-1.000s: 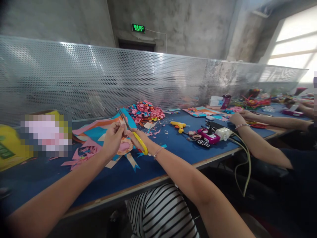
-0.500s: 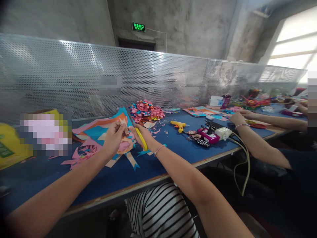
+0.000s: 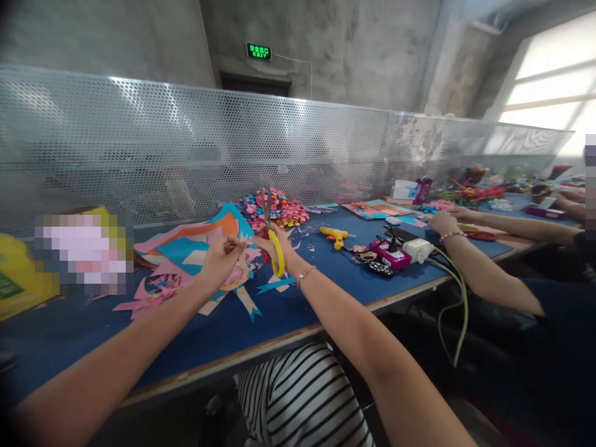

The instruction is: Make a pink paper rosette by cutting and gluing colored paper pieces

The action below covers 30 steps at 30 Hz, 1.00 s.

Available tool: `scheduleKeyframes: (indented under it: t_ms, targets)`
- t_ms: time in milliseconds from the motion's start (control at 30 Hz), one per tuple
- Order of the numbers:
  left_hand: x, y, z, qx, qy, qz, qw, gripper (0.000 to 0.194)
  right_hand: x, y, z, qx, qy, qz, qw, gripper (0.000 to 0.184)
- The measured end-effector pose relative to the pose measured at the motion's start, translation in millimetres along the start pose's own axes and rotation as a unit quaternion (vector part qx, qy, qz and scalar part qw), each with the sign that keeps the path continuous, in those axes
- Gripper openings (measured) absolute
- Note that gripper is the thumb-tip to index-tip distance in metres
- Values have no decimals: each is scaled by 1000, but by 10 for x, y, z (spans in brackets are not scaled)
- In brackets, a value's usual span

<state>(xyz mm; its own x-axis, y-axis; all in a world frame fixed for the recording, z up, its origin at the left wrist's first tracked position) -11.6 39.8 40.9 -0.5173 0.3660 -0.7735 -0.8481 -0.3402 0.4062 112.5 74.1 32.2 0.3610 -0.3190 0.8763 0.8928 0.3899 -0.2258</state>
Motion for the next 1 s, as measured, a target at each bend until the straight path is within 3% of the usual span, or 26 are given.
scheduleKeyframes:
  t_ms: [167,300,433,667,767,867,1000]
  targets:
    - [-11,-6,-27,3,-35,100,994,11,-58,-100,-6,17,4,41,999,43]
    - [-126,27,-58,-14,-63,154,986,13,-103,-109,-9,-4,19,39,999,41]
    - [-140,11,-48,-9,-62,106,992,14,-119,-64,17,-31,22,40,998,35]
    - [46,-68,13,37,11,-22,999,19,-116,42,72,-51,34,23,998,28]
    - [118,-58,38,26,59,-77,995,28,-124,33,82,-44,35,29,998,29]
    - [167,-29,42,6,98,-87,991,36,-108,-4,93,-32,39,48,998,32]
    - [143,-60,31,43,89,-76,992,28,-78,-26,93,-29,46,39,998,34]
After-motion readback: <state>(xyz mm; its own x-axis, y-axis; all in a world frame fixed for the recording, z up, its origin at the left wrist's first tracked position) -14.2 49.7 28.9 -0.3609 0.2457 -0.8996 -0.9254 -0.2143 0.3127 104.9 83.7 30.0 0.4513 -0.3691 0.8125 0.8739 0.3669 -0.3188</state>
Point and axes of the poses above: each hand's wrist, its own z-axis towards the middle knuckle, its own y-axis out of the back of the hand, x = y × z, the point moved 7 cm from there along z, towards the middle knuckle, and after that the axes turned 13 degrees about z, right-handed, at the moved point
